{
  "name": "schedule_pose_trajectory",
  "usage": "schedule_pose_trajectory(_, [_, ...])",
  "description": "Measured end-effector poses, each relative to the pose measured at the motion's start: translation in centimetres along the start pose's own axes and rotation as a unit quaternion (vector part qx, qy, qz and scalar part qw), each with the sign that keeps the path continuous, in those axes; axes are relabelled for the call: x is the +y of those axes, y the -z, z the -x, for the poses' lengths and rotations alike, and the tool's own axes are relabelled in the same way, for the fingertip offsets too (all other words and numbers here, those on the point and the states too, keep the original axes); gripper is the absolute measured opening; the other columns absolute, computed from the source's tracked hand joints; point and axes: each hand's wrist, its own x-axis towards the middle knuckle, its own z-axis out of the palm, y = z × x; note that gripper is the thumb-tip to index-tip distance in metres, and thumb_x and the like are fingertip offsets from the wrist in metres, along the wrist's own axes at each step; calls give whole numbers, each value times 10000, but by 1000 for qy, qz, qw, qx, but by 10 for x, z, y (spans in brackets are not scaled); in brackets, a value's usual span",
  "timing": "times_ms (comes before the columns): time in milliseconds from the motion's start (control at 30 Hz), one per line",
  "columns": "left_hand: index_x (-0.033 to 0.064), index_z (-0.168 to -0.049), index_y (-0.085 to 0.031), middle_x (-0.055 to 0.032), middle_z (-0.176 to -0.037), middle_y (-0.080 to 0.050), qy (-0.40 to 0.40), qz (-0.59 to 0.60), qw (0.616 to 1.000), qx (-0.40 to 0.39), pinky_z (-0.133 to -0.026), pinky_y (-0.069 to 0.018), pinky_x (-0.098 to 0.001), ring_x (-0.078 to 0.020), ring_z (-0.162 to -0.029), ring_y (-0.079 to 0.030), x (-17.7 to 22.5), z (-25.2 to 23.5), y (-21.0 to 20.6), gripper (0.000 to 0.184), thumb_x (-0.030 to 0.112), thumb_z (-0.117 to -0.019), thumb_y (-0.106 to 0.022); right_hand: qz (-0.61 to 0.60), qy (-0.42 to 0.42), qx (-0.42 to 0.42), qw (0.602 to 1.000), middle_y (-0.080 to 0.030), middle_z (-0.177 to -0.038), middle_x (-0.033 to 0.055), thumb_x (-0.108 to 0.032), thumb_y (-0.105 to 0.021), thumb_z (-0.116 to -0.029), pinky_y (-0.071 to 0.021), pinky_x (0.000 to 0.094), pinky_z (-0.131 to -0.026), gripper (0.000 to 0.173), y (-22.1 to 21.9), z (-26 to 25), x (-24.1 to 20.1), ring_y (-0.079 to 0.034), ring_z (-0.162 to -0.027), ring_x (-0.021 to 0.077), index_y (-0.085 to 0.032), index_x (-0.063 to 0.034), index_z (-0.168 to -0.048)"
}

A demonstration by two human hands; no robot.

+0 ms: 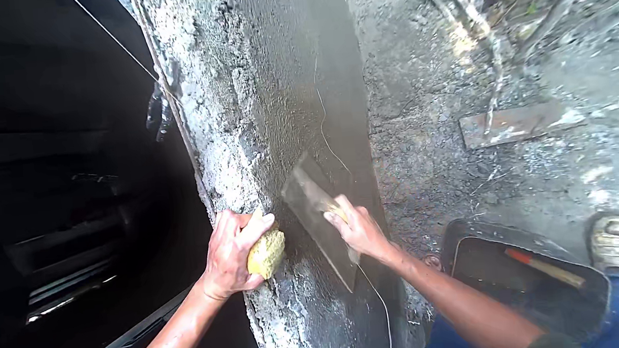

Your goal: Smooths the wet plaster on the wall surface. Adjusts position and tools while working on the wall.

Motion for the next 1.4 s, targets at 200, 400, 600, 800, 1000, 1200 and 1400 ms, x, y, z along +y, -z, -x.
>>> schedule_pose_trajectory(200, [252,-1444,-470,-63,-1021,-557,1,-2,1000,-3,-825,-444,-347,-204,-897,-537,0,-2,1,620,486,-888,-609,-47,-207,-8,977,-684,-865,171,-457,-445,-1091,-603,518,-724,493,16,-69,105,-702,-725,303,-534,-58,-1366])
schedule_pose_trajectory(400, [227,-1419,-499,-63,-1010,-556,-4,9,1000,5,-814,-455,-345,-206,-900,-534,-1,2,0,601,459,-882,-639,-73,-71,21,995,-657,-793,127,-507,-450,-1078,-619,486,-602,482,53,-164,-12,-680,-601,268,-529,-103,-1329])
schedule_pose_trajectory(600, [212,-1416,-520,-89,-999,-564,-6,1,1000,11,-786,-459,-369,-236,-882,-533,1,0,-2,609,470,-874,-624,-1,3,12,1000,-631,-684,75,-504,-487,-1058,-586,479,-559,428,18,-44,-51,-659,-569,243,-555,-148,-1285])
schedule_pose_trajectory(800, [244,-1424,-503,-74,-991,-555,3,-3,1000,-1,-795,-449,-354,-221,-875,-531,3,-3,-1,592,492,-895,-591,32,-34,15,999,-646,-729,75,-523,-460,-1049,-565,453,-624,518,-15,25,57,-675,-660,241,-593,-57,-1230])
schedule_pose_trajectory(1000, [207,-1392,-531,-85,-971,-547,-9,7,1000,9,-785,-451,-364,-234,-871,-527,3,-2,-3,577,500,-899,-597,58,8,53,997,-652,-744,105,-520,-509,-1047,-565,521,-626,469,39,-96,-81,-679,-672,295,-587,-106,-1252])
schedule_pose_trajectory(1200, [206,-1390,-545,-81,-979,-537,-6,12,1000,7,-778,-446,-360,-227,-880,-517,2,-3,-1,578,501,-896,-604,42,45,53,997,-578,-644,51,-541,-487,-1045,-529,465,-490,454,14,-44,-37,-608,-539,232,-576,-136,-1228])
schedule_pose_trajectory(1400, [231,-1393,-540,-75,-981,-547,1,8,1000,5,-785,-435,-359,-228,-878,-522,2,-2,-1,552,497,-911,-592,62,-43,22,997,-650,-701,87,-538,-491,-1026,-562,462,-598,558,-33,66,63,-667,-622,246,-629,-18,-1174])
